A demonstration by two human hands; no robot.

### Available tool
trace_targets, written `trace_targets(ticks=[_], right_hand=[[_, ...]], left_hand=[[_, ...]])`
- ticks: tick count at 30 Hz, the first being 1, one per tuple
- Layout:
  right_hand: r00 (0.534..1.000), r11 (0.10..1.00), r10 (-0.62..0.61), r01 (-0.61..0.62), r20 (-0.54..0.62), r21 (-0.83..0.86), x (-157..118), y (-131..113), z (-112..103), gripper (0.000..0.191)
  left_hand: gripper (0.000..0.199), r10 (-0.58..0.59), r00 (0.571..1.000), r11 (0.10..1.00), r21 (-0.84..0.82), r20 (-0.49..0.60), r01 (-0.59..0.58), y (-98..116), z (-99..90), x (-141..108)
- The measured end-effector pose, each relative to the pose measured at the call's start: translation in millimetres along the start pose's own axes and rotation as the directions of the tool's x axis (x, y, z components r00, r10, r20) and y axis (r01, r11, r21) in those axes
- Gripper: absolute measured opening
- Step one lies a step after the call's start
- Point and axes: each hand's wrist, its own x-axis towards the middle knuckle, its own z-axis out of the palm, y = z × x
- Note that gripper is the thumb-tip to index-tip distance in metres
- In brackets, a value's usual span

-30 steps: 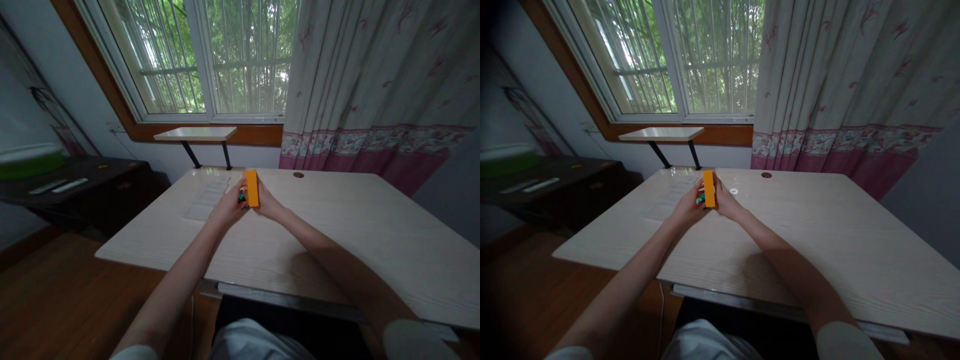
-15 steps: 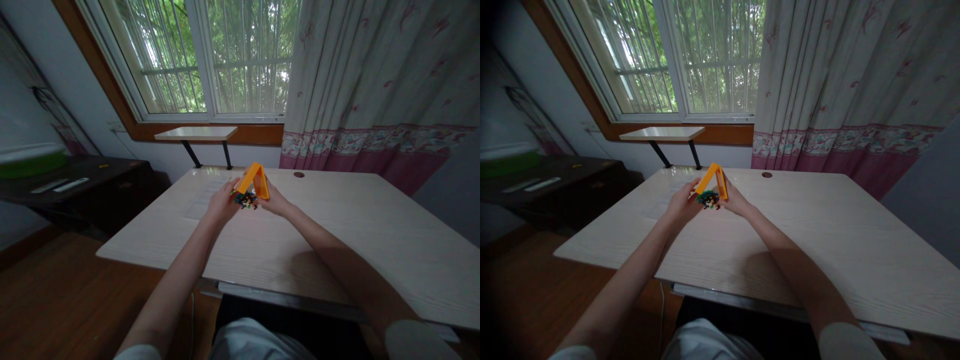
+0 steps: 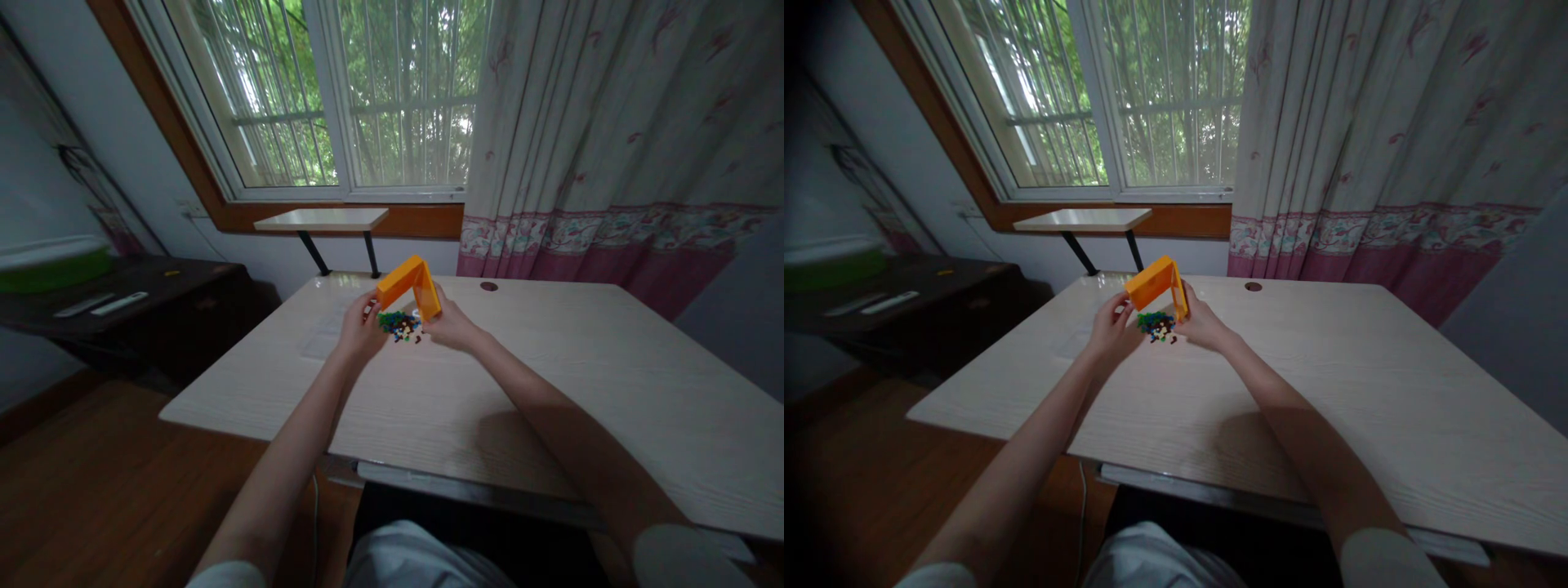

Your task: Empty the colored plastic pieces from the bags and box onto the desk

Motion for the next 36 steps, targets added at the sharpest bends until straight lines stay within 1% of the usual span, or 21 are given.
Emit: trace_targets(ticks=[2,6,8,11,15,18,22,25,27,29,31,32,34,36], right_hand=[[1.0,0.999,-0.005,0.004,0.025,0.043,3.1,-1.1,-3.2,0.08],[0.995,0.987,0.01,-0.026,0.096,0.159,5.7,0.8,-11.4,0.067],[0.992,0.971,0.027,-0.056,0.126,0.233,4.9,4.4,-13.7,0.056],[0.985,0.939,0.054,-0.107,0.166,0.328,3.1,10.6,-14.4,0.042],[0.984,0.917,0.069,-0.128,0.164,0.379,4.5,11.2,-15.2,0.044],[0.986,0.911,0.084,-0.135,0.146,0.389,8.2,4.6,-18.5,0.046],[0.974,0.893,0.137,-0.2,0.179,0.404,12.3,-7.9,-20.6,0.045],[0.976,0.874,0.169,-0.213,0.138,0.437,13.4,-18.4,-14.5,0.047],[0.981,0.861,0.172,-0.196,0.093,0.47,13.5,-24.5,-7.3,0.053],[0.983,0.851,0.173,-0.183,0.065,0.492,13.4,-28.1,0.3,0.06],[0.985,0.854,0.166,-0.162,0.036,0.495,13.2,-28.7,6.6,0.065],[0.986,0.859,0.166,-0.153,0.017,0.489,12.9,-28.2,8.9,0.067],[0.984,0.868,0.175,-0.153,-0.004,0.472,12.2,-27.4,12.3,0.07],[0.982,0.875,0.189,-0.178,0.02,0.45,11.0,-28.5,14.8,0.07]], left_hand=[[0.033,-0.012,0.998,0.997,-0.08,-0.054,0.008,-5.9,-2.2,3.9],[0.039,0.006,0.99,0.976,-0.216,-0.144,-0.037,-14.1,-4.6,8.3],[0.041,0.003,0.988,0.961,-0.273,-0.154,-0.046,-14.6,-4.4,9.1],[0.043,-0.019,0.99,0.938,-0.346,-0.139,-0.031,-12.3,-2.8,9.3],[0.044,-0.045,0.992,0.912,-0.409,-0.119,-0.008,-8.3,-1.4,9.2],[0.044,-0.047,0.992,0.908,-0.418,-0.118,-0.007,-6.4,-1.4,9.7],[0.045,-0.059,0.991,0.9,-0.436,-0.124,-0.001,-1.6,-0.9,9.2],[0.044,-0.069,0.997,0.888,-0.458,-0.044,0.041,10.0,0.3,2.8],[0.043,-0.033,0.998,0.907,-0.419,0.053,0.052,22.6,1.2,-5.0],[0.042,0.046,0.989,0.951,-0.31,0.141,0.0,36.8,1.9,-13.1],[0.042,0.114,0.979,0.981,-0.176,0.171,-0.084,49.6,1.6,-18.8],[0.045,0.13,0.975,0.988,-0.108,0.178,-0.112,54.6,0.8,-20.1],[0.047,0.134,0.973,0.99,0.025,0.187,-0.141,61.1,-2.4,-20.2],[0.041,0.119,0.97,0.981,0.125,0.21,-0.148,63.5,-7.7,-19.2]])
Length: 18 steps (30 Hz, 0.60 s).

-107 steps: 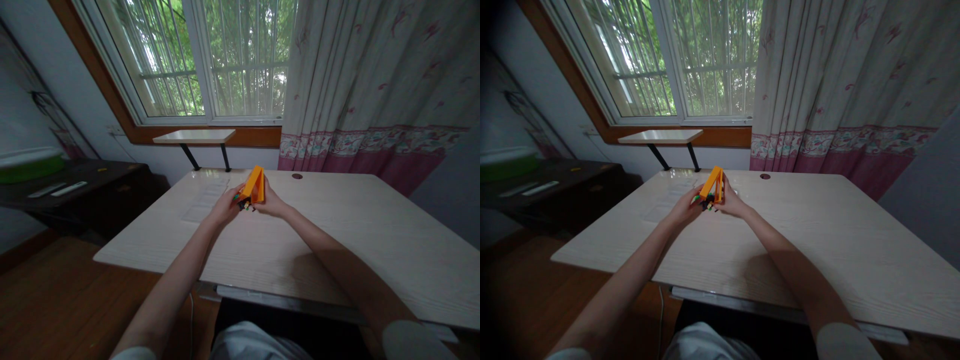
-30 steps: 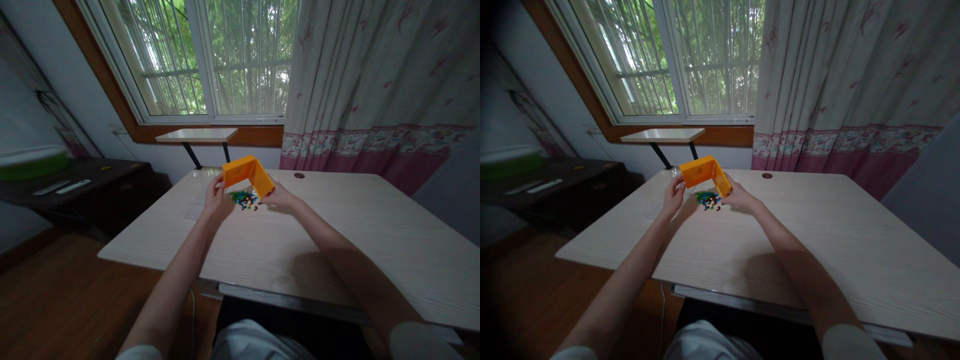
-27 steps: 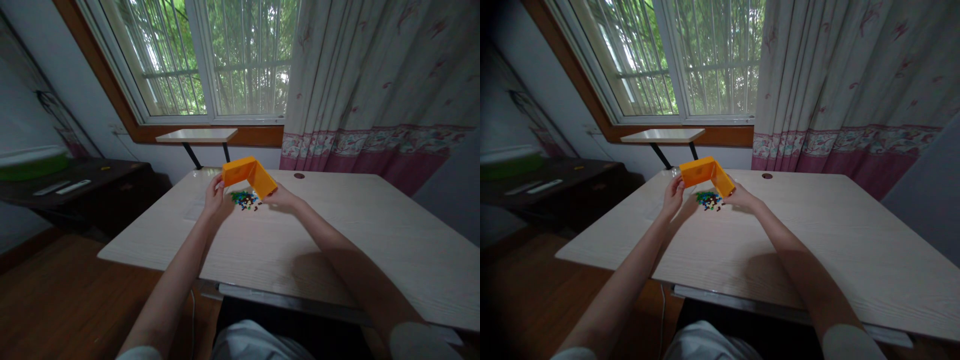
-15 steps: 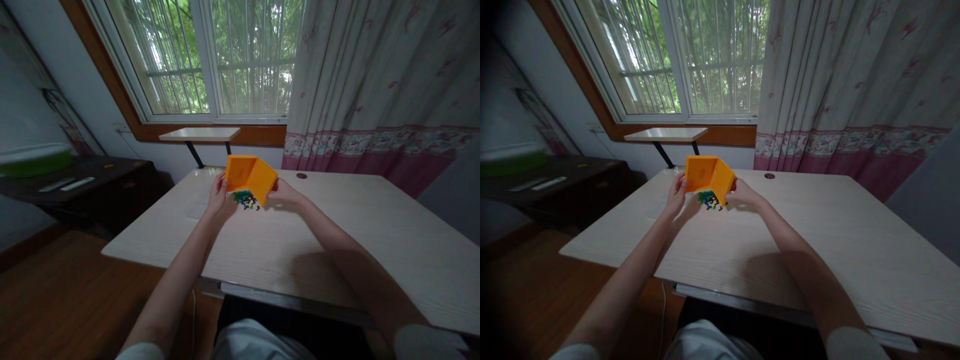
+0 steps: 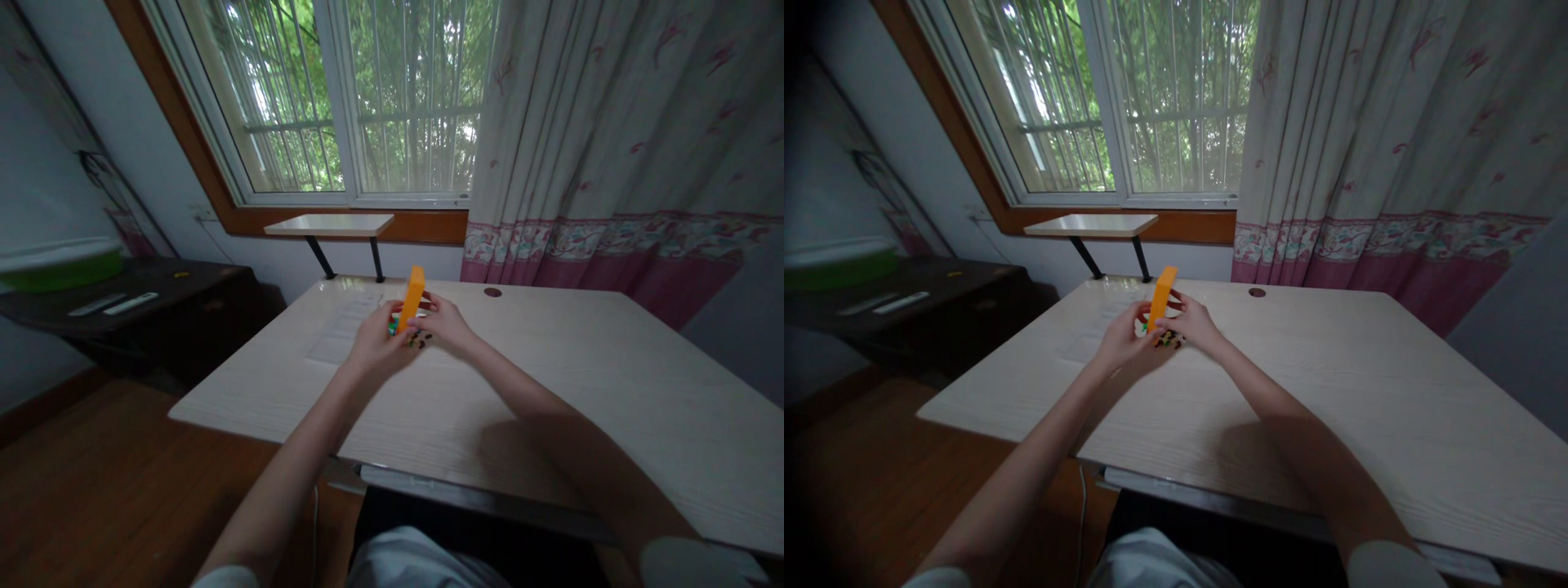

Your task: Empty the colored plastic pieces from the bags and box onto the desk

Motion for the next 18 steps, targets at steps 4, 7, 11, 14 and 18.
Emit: trace_targets(ticks=[4,7,11,14,18], right_hand=[[0.997,0.999,-0.01,0.013,0.076,-0.031,-5.7,-6.2,9.8,0.059],[0.989,0.992,-0.028,0.045,0.147,-0.115,-13.0,-15.2,19.8,0.052],[0.946,0.925,-0.073,0.183,0.315,-0.334,-29.2,-29.7,26.3,0.039],[0.912,0.796,-0.054,0.285,0.406,-0.534,-47.2,-37.1,19.9,0.032],[0.877,0.616,0.033,0.36,0.48,-0.701,-78.1,-44.5,-2.9,0.03]], left_hand=[[0.042,-0.063,0.996,0.997,0.04,0.063,0.06,-1.0,-12.2,-9.0],[0.067,-0.171,0.985,0.985,-0.026,0.019,0.171,0.1,-21.8,-22.9],[0.096,-0.374,0.913,0.886,-0.354,-0.162,0.3,0.4,-46.6,-44.5],[0.093,-0.566,0.808,0.749,-0.51,-0.161,0.423,-3.9,-78.9,-68.6],[0.069,-0.786,0.599,0.563,-0.572,-0.149,0.596,-14.1,-126.2,-112.6]])
